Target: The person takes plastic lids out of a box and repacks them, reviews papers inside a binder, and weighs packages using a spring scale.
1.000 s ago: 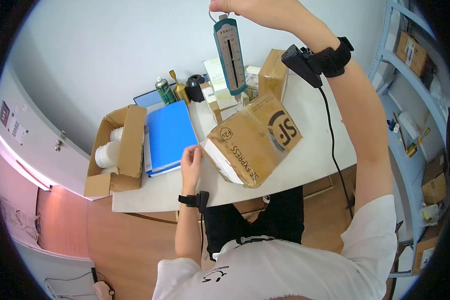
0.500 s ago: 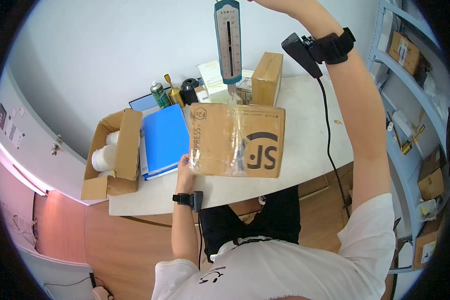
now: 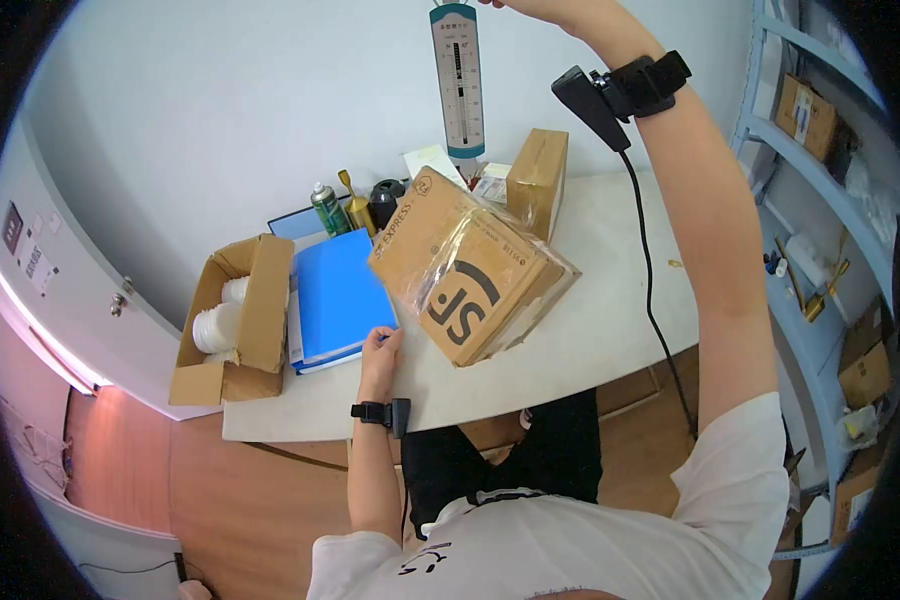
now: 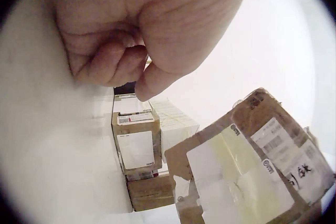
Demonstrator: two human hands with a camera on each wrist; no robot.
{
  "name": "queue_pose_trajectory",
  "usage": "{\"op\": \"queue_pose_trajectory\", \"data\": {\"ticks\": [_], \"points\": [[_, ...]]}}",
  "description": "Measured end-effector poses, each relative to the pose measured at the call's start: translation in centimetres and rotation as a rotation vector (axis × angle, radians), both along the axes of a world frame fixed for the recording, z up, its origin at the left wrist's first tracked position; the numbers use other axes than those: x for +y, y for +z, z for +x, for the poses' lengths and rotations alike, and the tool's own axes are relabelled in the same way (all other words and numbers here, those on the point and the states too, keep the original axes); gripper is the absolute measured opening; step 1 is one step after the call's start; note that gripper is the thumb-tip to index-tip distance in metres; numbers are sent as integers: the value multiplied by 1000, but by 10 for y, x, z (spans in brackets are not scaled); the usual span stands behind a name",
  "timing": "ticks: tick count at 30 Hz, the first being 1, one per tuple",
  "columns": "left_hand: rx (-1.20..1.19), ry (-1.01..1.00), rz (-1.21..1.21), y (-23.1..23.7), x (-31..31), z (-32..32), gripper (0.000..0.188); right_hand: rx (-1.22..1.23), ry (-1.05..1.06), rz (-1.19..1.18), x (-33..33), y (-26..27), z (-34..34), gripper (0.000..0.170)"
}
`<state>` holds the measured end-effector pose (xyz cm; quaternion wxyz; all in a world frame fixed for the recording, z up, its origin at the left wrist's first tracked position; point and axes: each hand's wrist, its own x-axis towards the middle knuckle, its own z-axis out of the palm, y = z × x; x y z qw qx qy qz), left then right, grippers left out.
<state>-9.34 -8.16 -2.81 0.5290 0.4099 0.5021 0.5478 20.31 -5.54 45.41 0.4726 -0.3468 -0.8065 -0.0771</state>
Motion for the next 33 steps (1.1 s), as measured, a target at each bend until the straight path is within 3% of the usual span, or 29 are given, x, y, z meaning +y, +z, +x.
{"op": "queue_pose_trajectory", "data": {"ticks": [12, 21, 33], "points": [[-103, -38, -45, 5, -3, 0, 15, 36, 41, -76, 1, 9, 7, 28], [-42, -34, -47, 6, -2, 1, 15, 71, 76, -109, -5, 13, 2, 25], [-65, -36, -35, 5, -3, 3, 15, 137, 249, -170, 4, 22, 6, 23]]}}
